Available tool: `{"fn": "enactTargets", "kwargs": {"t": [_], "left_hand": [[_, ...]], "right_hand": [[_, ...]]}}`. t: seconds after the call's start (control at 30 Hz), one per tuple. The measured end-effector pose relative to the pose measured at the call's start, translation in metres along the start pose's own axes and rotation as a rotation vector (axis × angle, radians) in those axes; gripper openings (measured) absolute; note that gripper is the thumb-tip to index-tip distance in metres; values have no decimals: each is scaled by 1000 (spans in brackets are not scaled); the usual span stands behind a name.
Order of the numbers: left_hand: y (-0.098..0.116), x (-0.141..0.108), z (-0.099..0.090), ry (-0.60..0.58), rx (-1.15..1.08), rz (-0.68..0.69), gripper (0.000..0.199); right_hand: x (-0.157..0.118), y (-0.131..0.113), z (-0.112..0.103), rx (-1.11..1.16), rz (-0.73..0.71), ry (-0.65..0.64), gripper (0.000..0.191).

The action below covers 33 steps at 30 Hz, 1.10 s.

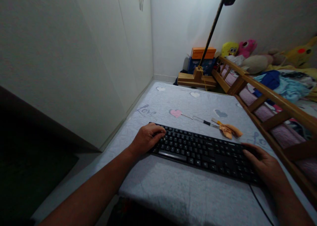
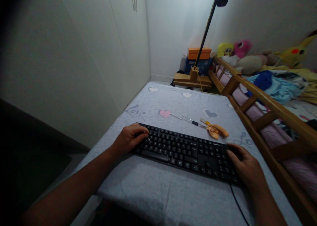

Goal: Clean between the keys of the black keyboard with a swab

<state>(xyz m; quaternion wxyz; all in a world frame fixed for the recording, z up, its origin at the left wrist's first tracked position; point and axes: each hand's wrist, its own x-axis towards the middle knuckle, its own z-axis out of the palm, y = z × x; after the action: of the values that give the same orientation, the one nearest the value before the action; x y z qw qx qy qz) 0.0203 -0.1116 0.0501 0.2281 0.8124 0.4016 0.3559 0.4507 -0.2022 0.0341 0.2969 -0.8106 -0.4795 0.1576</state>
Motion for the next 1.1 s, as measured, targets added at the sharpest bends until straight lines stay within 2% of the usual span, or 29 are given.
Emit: {"fn": "enactTargets", "kwargs": {"t": [0.47, 0.87, 1.1], "left_hand": [[-4, -1, -2, -98, -70, -7, 11], [-7, -2, -4, -65, -56, -39, 13], [-7, -2, -5, -29, -19, -36, 14]], "right_hand": [[0, 2, 0, 6, 11, -17, 57], [4, 12, 2, -17, -62, 27, 52], [5, 13, 3, -26, -48, 38, 53]]}}
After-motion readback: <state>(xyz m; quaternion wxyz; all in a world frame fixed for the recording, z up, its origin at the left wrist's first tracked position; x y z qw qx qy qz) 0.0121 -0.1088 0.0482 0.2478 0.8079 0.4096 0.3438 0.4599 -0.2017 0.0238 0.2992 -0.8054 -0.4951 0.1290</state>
